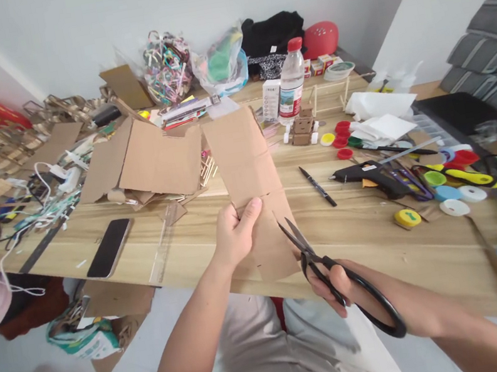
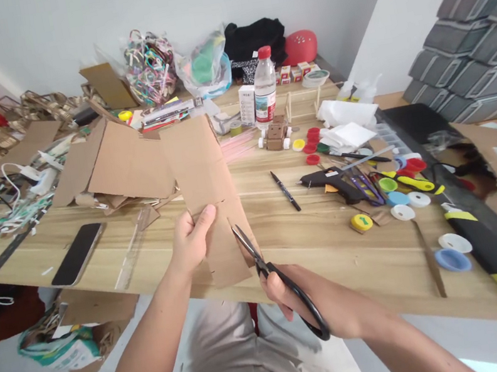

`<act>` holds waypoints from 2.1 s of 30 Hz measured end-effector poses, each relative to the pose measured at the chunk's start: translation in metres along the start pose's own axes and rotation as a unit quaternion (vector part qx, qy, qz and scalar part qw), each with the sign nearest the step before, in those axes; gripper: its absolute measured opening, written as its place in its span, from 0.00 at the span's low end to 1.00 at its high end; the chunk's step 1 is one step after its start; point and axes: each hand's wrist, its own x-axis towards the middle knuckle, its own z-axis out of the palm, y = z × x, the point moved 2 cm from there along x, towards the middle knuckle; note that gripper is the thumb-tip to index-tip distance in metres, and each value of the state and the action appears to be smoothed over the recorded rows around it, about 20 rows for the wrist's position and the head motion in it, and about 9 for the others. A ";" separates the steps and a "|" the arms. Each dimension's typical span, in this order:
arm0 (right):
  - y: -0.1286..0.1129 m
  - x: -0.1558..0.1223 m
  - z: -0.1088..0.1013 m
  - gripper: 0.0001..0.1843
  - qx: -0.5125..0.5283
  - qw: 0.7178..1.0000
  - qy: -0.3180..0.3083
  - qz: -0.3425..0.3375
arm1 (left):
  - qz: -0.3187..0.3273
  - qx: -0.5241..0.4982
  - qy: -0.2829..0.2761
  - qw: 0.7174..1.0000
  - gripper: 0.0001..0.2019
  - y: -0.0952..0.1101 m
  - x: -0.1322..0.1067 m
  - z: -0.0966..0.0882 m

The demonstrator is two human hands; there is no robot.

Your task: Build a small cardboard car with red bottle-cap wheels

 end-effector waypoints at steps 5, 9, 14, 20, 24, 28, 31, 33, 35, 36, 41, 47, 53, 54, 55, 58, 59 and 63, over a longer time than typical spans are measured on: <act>-0.003 0.005 0.002 0.44 0.028 0.996 -0.080 0.031 | -0.032 -0.031 -0.037 0.998 0.24 -0.001 -0.004 0.010; -0.007 0.010 0.004 0.46 0.026 0.997 -0.046 0.061 | -0.027 -0.029 -0.006 0.999 0.22 -0.003 -0.009 0.014; -0.012 0.012 0.006 0.47 -0.002 0.998 -0.007 0.059 | -0.086 -0.102 -0.020 0.991 0.23 -0.009 -0.013 0.020; -0.013 0.017 0.008 0.47 0.021 0.999 0.010 0.042 | -0.083 -0.112 -0.001 0.990 0.25 -0.009 -0.021 0.022; -0.016 0.018 0.010 0.47 0.020 0.999 0.023 0.045 | -0.078 -0.111 0.006 0.991 0.25 -0.006 -0.023 0.021; -0.021 0.019 0.013 0.46 0.015 0.999 0.031 0.041 | -0.074 -0.109 0.008 0.991 0.24 -0.006 -0.023 0.020; -0.022 0.018 0.016 0.46 0.016 0.999 0.036 0.038 | -0.070 -0.111 0.010 0.991 0.25 -0.007 -0.025 0.020; -0.021 0.018 0.018 0.45 0.015 0.998 0.043 0.040 | -0.068 -0.110 0.014 0.992 0.25 -0.007 -0.025 0.020; -0.017 0.019 0.020 0.45 0.012 0.998 0.051 0.041 | -0.065 -0.110 0.017 0.992 0.25 -0.007 -0.025 0.019; -0.015 0.019 0.020 0.45 0.012 0.998 0.054 0.042 | -0.064 -0.111 0.019 0.992 0.25 -0.007 -0.025 0.019; -0.006 0.020 0.023 0.45 0.030 0.997 0.054 0.044 | -0.057 -0.126 0.034 0.990 0.23 -0.006 -0.024 0.019; -0.005 0.019 0.029 0.44 0.054 0.995 0.062 0.054 | -0.060 -0.149 0.039 0.986 0.25 -0.006 -0.025 0.021; -0.001 0.021 0.036 0.44 0.091 0.992 0.071 0.045 | -0.065 -0.151 0.030 0.986 0.26 -0.007 -0.027 0.022; 0.000 0.022 0.038 0.44 0.097 0.992 0.073 0.043 | -0.062 -0.150 0.029 0.986 0.26 -0.006 -0.027 0.022; 0.000 0.023 0.039 0.44 0.102 0.991 0.075 0.041 | -0.060 -0.149 0.029 0.987 0.26 -0.006 -0.027 0.022; 0.001 0.024 0.043 0.44 0.119 0.989 0.074 0.037 | -0.062 -0.143 0.028 0.987 0.26 -0.005 -0.027 0.021; 0.001 0.024 0.045 0.44 0.126 0.989 0.074 0.036 | -0.063 -0.139 0.030 0.988 0.26 -0.005 -0.027 0.021; 0.003 0.026 0.052 0.45 0.160 0.984 0.071 0.036 | -0.058 -0.115 0.032 0.991 0.25 -0.002 -0.027 0.019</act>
